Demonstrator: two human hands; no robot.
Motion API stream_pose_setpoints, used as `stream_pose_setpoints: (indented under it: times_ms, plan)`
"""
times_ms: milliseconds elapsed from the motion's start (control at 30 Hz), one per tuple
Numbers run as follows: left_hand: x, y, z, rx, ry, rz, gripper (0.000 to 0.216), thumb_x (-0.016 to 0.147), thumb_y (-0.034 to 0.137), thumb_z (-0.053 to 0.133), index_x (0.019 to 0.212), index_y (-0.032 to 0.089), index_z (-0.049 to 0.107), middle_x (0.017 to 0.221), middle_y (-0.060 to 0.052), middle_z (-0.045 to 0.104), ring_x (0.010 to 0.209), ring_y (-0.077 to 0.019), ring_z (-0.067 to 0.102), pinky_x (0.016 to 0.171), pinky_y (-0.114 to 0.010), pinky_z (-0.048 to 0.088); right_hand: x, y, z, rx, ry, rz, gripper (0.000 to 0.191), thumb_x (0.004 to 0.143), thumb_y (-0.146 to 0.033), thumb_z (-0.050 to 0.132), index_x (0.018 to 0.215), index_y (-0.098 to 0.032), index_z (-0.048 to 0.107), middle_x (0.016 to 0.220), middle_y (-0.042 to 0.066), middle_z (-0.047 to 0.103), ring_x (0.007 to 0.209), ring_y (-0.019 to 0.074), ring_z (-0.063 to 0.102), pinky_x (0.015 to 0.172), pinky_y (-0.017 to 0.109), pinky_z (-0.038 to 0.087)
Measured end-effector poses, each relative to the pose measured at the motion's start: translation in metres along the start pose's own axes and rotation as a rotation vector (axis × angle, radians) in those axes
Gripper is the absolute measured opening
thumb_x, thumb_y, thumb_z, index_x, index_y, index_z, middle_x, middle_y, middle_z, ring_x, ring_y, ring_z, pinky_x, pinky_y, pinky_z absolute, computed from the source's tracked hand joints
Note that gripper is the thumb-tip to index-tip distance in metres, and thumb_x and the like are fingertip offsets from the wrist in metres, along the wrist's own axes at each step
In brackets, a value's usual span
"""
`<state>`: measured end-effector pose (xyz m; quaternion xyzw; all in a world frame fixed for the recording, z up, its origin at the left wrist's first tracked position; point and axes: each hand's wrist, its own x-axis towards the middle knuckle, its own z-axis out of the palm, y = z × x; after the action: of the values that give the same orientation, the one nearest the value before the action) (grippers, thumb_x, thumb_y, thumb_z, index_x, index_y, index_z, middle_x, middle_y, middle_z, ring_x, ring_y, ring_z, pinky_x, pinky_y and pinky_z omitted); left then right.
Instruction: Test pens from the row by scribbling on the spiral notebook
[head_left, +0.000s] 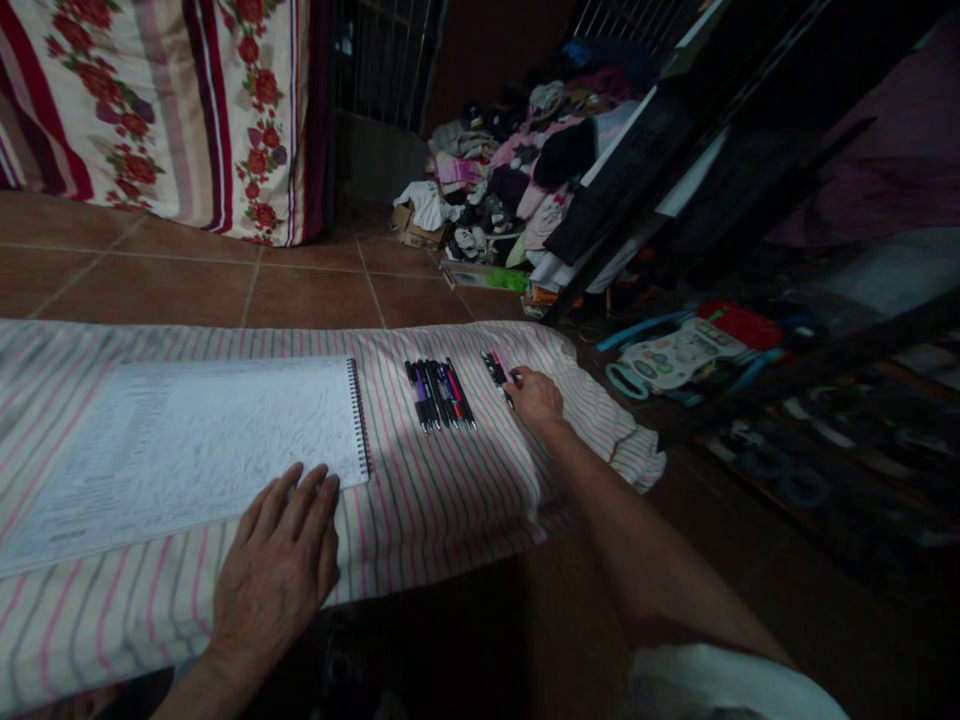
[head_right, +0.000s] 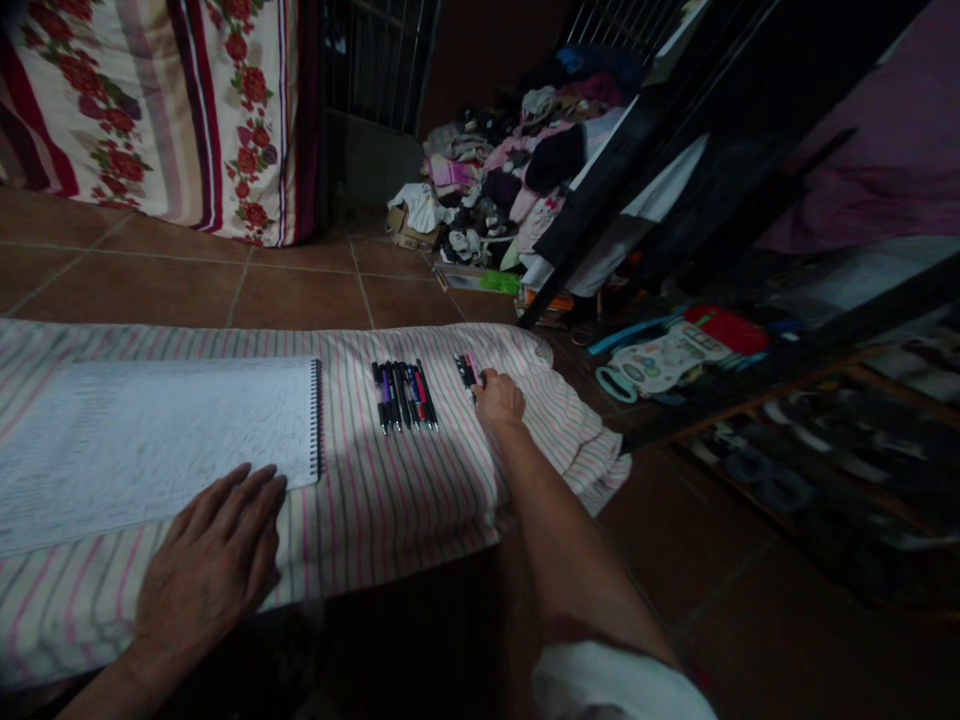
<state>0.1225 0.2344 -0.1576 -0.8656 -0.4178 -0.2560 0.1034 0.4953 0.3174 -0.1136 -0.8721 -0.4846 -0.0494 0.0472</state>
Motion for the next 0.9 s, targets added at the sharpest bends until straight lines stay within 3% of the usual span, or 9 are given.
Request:
stream_pose_setpoints:
  times_ms: [533, 700, 900]
  plan:
    - [-0.001, 0.000, 0.000, 0.013, -0.006, -0.008, 0.041, 0.078, 0.022, 0.048, 0.117, 0.012, 0.052, 0.119, -0.012, 0.057, 0.117, -0.0317, 0.044, 0.093, -0.047, 0.038, 0.000, -0.002, 0.000, -0.112, -0.062, -0.007, 0.028, 0.083, -0.027, 0.042, 0.100, -0.020, 0.064, 0.098, 0.014, 0.063, 0.093, 0.0249, 0.059, 0.071, 0.032, 0.041]
    - [-0.001, 0.000, -0.001, 0.005, -0.004, -0.004, 0.040, 0.078, 0.022, 0.047, 0.116, 0.011, 0.054, 0.120, -0.013, 0.057, 0.117, -0.0322, 0.043, 0.093, -0.047, 0.037, -0.002, -0.005, -0.001, -0.120, -0.045, 0.019, 0.033, 0.084, -0.030, 0.042, 0.113, -0.020, 0.055, 0.101, 0.014, 0.060, 0.094, 0.0243, 0.058, 0.071, 0.031, 0.041]
    - [-0.001, 0.000, 0.000, -0.001, -0.005, -0.015, 0.041, 0.078, 0.021, 0.049, 0.116, 0.010, 0.054, 0.121, -0.012, 0.057, 0.118, -0.0319, 0.042, 0.095, -0.046, 0.036, -0.010, -0.008, -0.003, -0.138, -0.027, 0.001, 0.034, 0.087, -0.032, 0.036, 0.113, -0.024, 0.055, 0.103, 0.013, 0.057, 0.092, 0.0248, 0.059, 0.071, 0.032, 0.042]
